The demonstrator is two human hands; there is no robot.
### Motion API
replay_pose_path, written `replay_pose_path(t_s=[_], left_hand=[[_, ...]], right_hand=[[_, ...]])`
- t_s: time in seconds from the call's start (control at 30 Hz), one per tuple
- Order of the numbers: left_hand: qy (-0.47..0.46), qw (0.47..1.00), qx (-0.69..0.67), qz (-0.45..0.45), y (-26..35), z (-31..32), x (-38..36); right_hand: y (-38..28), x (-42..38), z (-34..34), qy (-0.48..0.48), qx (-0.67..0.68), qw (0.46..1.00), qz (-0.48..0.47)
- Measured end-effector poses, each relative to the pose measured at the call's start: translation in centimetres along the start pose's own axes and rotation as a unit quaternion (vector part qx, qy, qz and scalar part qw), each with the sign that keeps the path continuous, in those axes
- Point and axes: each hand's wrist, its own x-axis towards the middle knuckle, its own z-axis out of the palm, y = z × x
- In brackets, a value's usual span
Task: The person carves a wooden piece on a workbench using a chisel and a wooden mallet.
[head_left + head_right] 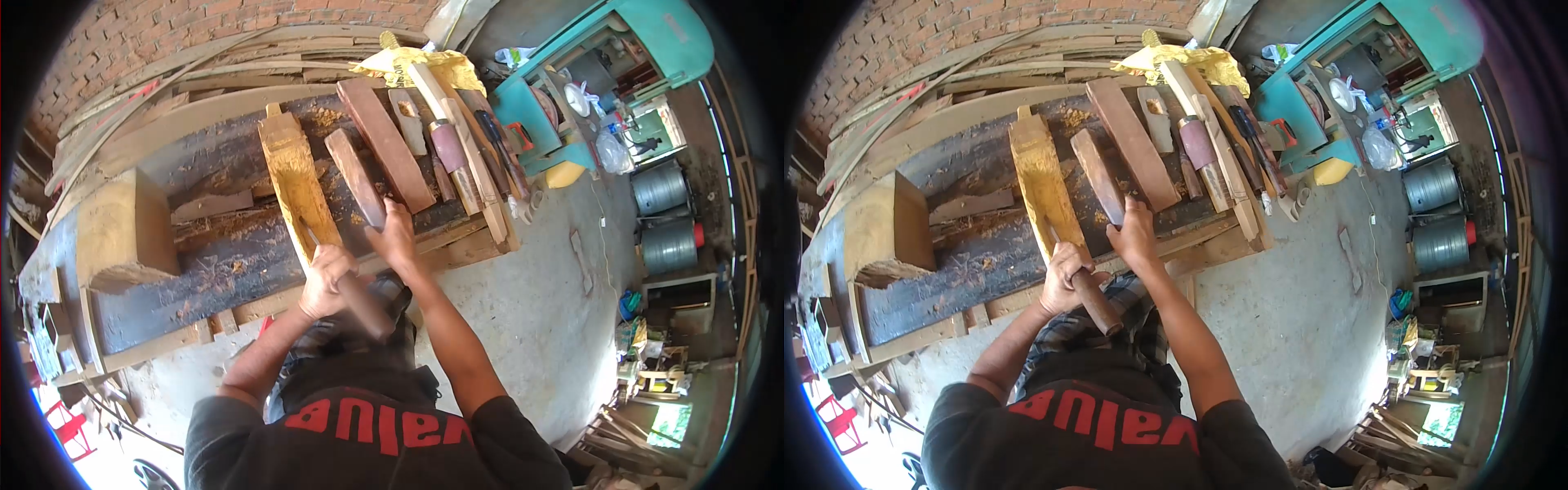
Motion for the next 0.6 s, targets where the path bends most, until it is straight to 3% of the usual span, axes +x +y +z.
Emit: replay_pose_path(t_s=[0.03, 0.13, 0.2, 0.27, 0.4, 0.47, 0.6], left_hand=[[0.000, 1.000, 0.001, 0.005, 0.0, 0.0, 0.1], [0.006, 1.000, -0.005, 0.010, -0.2, -0.1, -0.2], [0.019, 0.999, -0.011, 0.023, -0.4, 0.2, -0.1], [-0.001, 1.000, -0.027, 0.016, -0.2, -0.2, -0.1], [0.009, 0.999, -0.029, 0.012, -0.4, 0.3, -0.2], [0.007, 1.000, -0.018, 0.016, -0.2, 0.2, -0.1], [-0.010, 1.000, -0.006, 0.024, -0.3, 0.2, -0.1]], right_hand=[[-0.4, 0.6, 0.5, 0.022, -0.080, 0.996, -0.027], [-1.7, -0.4, -0.3, -0.051, -0.131, 0.990, 0.026], [-0.8, -2.0, -0.7, -0.034, -0.146, 0.988, 0.023], [1.1, -4.3, -1.3, 0.044, -0.081, 0.993, -0.080], [2.1, -9.3, -3.4, 0.068, -0.080, 0.993, -0.052], [2.7, -11.8, -4.2, 0.034, 0.009, 0.999, -0.001], [4.5, -14.3, -3.9, 0.068, 0.021, 0.997, -0.021]])
